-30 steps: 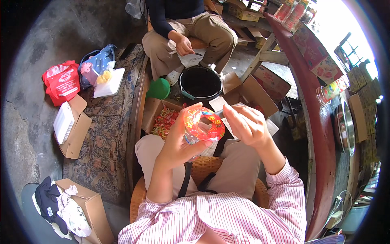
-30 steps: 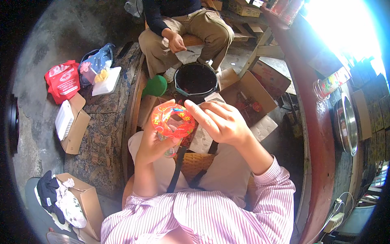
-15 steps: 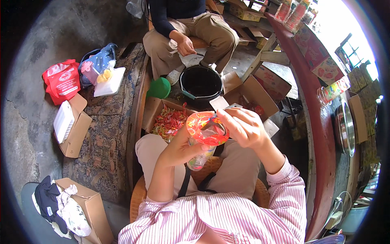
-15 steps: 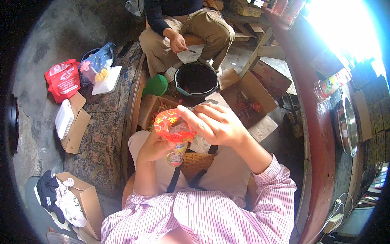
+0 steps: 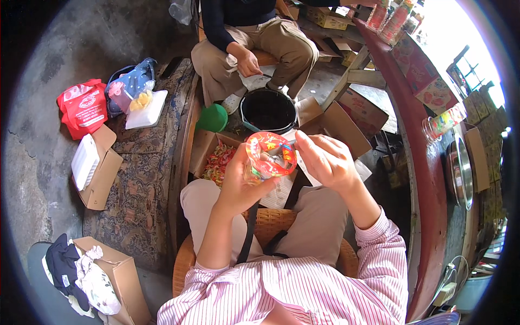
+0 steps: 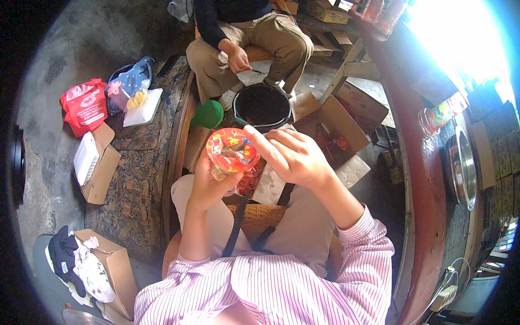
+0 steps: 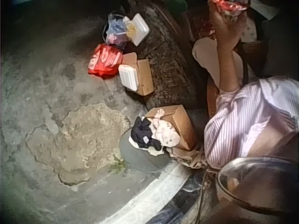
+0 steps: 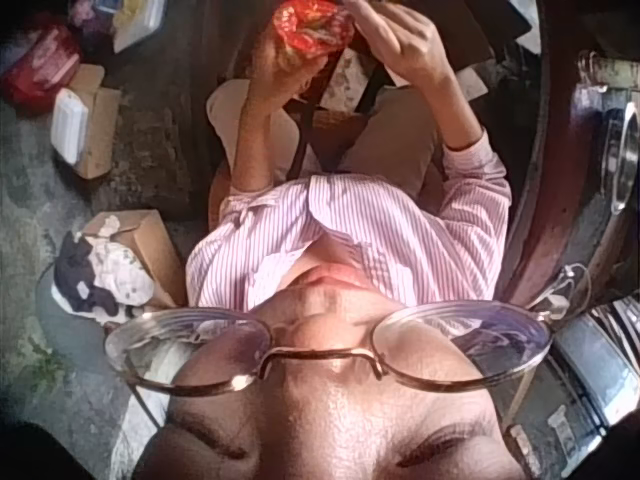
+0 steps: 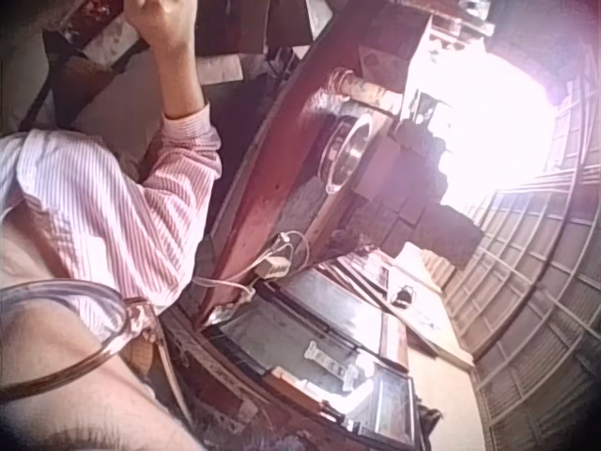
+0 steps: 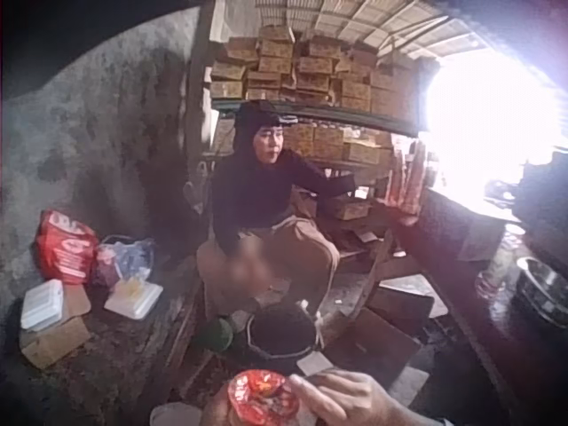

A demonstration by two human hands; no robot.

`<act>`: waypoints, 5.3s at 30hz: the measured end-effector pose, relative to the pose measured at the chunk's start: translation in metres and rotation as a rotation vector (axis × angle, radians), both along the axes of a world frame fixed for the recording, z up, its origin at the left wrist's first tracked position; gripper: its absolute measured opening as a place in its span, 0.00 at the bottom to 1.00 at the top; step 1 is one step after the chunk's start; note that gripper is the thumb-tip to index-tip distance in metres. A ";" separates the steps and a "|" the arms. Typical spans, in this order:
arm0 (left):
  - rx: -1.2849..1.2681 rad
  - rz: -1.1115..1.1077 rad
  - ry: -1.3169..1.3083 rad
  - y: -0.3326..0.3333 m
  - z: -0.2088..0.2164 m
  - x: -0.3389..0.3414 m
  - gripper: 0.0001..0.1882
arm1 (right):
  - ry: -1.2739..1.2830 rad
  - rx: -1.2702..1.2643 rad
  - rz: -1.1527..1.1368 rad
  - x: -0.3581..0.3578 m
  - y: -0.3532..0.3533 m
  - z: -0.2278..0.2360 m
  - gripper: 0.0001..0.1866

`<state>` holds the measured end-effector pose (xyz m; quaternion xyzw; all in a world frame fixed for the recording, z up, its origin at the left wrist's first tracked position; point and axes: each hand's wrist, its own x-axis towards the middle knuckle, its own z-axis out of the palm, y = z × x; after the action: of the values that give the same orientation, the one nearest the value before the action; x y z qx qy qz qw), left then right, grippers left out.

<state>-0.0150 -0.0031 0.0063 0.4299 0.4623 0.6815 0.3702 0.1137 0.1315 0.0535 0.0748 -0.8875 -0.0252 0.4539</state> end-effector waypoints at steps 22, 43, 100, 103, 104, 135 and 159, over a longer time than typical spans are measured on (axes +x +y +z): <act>-0.020 -0.086 0.179 -0.002 -0.002 0.005 0.31 | -0.044 0.043 0.036 0.002 0.004 -0.005 0.29; 0.125 -1.062 -0.838 0.001 -0.032 0.006 0.27 | -0.018 -0.003 0.214 0.000 0.000 -0.012 0.27; -0.054 -0.886 -0.218 0.004 -0.012 0.009 0.28 | -0.072 -0.201 0.184 0.003 0.009 -0.011 0.34; -0.052 -0.806 -0.189 0.009 -0.019 -0.005 0.29 | -0.120 -0.094 0.031 0.004 0.015 0.002 0.34; -0.057 -0.767 -0.231 0.008 -0.021 -0.006 0.30 | -0.121 -0.089 0.019 0.003 0.016 0.006 0.32; 0.046 -0.141 0.311 0.002 -0.012 0.007 0.30 | -0.040 0.183 0.063 0.004 0.002 0.011 0.11; 0.036 -0.534 -0.140 -0.007 -0.013 -0.004 0.30 | -0.184 -0.076 0.053 0.004 0.004 0.011 0.33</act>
<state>-0.0186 -0.0102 -0.0067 0.4947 0.2937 0.5961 0.5601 0.1180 0.1351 0.0646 0.0833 -0.9236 0.0274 0.3733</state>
